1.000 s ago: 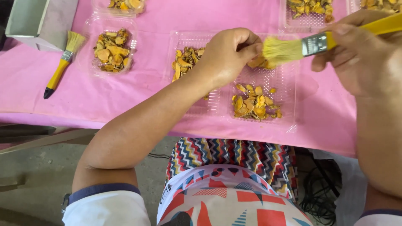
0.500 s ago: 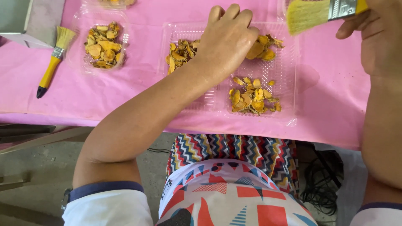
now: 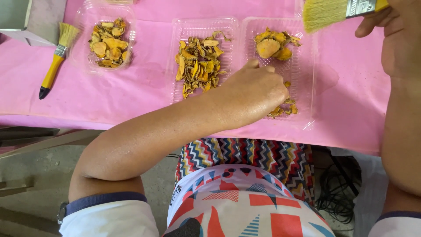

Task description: Sorting and packing dried yellow leaves into clear plastic containers using hands and a brush.

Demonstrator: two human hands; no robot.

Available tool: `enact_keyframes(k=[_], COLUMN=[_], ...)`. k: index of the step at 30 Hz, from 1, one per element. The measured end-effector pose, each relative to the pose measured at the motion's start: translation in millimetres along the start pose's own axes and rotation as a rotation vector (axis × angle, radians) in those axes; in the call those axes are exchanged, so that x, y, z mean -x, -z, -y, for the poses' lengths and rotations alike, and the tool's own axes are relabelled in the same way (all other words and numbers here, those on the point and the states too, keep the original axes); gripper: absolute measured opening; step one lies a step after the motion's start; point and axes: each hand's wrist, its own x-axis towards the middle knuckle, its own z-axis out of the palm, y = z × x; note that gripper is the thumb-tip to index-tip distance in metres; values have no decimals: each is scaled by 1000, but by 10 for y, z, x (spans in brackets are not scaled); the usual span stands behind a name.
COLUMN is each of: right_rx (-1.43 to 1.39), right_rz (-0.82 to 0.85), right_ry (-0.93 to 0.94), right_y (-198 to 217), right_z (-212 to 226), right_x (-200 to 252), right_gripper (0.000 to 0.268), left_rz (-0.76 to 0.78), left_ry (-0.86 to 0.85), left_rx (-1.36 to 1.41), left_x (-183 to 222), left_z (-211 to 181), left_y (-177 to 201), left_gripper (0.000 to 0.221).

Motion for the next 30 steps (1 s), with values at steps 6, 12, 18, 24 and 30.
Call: enact_keyframes(k=[6,12,18,24,30], right_rx=[-30,-45,-95,337,122], right_rz=[-46,-42,-68,178,125], right_ry=[-79,-87,227,963,851], right_y=[-38,-139,-204,-459,-421], right_z=[121,423,542,941,990], right_x=[37,53,247,471,521], right_gripper=[20,22,41,10,11], left_rz=[-56,-205,-509,-524,-564], left_ry=[-12,-22,206,540,559], left_rx=[-50,83,603,889,1144], left_x=[-72,-22,90,100,136], left_z=[-44,33,237,460,521], left_y=[-114,-44,265,345,299], left_gripper=[22,19,42,19,16])
